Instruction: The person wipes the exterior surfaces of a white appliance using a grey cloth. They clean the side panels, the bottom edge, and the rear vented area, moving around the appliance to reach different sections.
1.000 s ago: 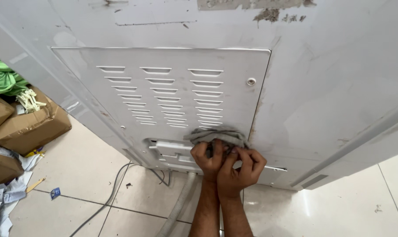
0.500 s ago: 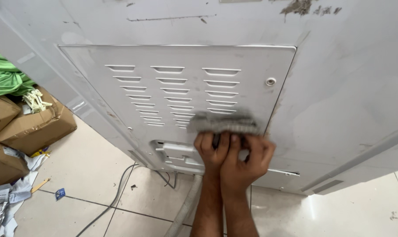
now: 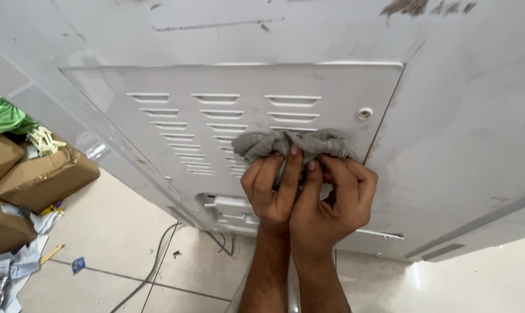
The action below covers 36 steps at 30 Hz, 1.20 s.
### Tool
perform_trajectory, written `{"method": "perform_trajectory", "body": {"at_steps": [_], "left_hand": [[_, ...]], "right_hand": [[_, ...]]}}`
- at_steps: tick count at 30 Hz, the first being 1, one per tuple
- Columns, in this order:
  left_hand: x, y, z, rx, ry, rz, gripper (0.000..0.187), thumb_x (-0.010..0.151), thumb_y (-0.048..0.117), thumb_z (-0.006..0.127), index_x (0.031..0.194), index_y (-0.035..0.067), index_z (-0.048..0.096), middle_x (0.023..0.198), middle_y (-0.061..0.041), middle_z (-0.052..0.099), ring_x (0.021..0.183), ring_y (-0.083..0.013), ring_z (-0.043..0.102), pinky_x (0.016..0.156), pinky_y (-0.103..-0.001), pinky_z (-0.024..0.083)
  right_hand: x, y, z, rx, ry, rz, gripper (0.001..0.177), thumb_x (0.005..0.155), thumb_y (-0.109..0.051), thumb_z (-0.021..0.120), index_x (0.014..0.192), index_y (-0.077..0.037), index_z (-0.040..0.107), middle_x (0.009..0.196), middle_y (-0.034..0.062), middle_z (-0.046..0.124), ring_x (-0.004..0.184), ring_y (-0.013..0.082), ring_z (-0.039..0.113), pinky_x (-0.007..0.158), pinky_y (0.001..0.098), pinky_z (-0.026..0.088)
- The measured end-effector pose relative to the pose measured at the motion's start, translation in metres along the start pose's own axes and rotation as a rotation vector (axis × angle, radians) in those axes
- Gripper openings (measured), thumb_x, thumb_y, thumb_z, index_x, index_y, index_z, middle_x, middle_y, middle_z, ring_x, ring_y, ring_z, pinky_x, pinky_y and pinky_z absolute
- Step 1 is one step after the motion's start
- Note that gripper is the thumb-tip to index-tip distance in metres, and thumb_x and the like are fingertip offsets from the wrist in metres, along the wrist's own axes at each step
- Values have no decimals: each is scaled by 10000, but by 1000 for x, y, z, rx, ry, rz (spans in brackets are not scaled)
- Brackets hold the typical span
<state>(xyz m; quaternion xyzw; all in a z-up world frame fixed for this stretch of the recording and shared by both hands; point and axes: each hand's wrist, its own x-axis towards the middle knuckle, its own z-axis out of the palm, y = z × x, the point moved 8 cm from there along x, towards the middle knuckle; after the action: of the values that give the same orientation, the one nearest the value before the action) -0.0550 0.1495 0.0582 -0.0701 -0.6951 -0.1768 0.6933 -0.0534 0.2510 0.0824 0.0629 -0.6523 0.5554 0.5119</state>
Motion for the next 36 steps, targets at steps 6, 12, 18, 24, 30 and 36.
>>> {"method": "perform_trajectory", "body": {"at_steps": [6, 12, 18, 24, 30, 36], "left_hand": [[-18, -1, -13, -109, 34, -78, 243, 890, 121, 852, 1117, 77, 775, 1203, -59, 607, 1119, -231, 558, 902, -324, 583], [40, 3, -7, -59, 135, 22, 213, 902, 147, 851, 1101, 96, 796, 1149, -38, 613, 1089, -211, 564, 901, -318, 562], [50, 3, -10, -98, 39, -130, 221, 906, 159, 832, 1105, 72, 792, 1154, -35, 623, 1120, -211, 578, 952, -324, 568], [44, 14, -21, -179, 64, -163, 179, 895, 112, 816, 1057, 51, 770, 1151, -72, 617, 1101, -244, 594, 925, -344, 584], [85, 16, -9, -183, 96, -28, 216, 929, 105, 827, 1136, 67, 779, 1208, -55, 619, 1132, -241, 608, 909, -329, 586], [27, 8, -10, -122, 137, -229, 208, 907, 57, 810, 1098, 6, 743, 1183, -107, 642, 1098, -272, 616, 908, -359, 586]], "right_hand": [[-28, 4, -3, -2, -36, 105, 142, 956, 69, 711, 1086, 45, 659, 1149, 105, 537, 955, 164, 638, 775, 268, 591], [10, -21, 8, 13, 19, -5, 142, 966, 69, 728, 1103, 46, 699, 1120, 89, 592, 852, 158, 670, 656, 233, 551], [14, -28, 13, 125, -50, 13, 158, 1018, 53, 726, 1167, 39, 673, 1163, 93, 567, 916, 152, 679, 767, 240, 617], [-1, -22, 3, 84, -46, 150, 133, 995, 46, 699, 1108, 50, 629, 1121, 91, 583, 895, 147, 660, 727, 232, 590], [34, -46, 6, 91, 5, 3, 125, 1074, 53, 700, 1196, 47, 675, 1146, 86, 628, 897, 112, 677, 731, 208, 596], [11, -23, 3, 53, -115, 127, 100, 985, 81, 688, 1068, 46, 647, 1064, 86, 618, 868, 139, 655, 700, 241, 578]]}}
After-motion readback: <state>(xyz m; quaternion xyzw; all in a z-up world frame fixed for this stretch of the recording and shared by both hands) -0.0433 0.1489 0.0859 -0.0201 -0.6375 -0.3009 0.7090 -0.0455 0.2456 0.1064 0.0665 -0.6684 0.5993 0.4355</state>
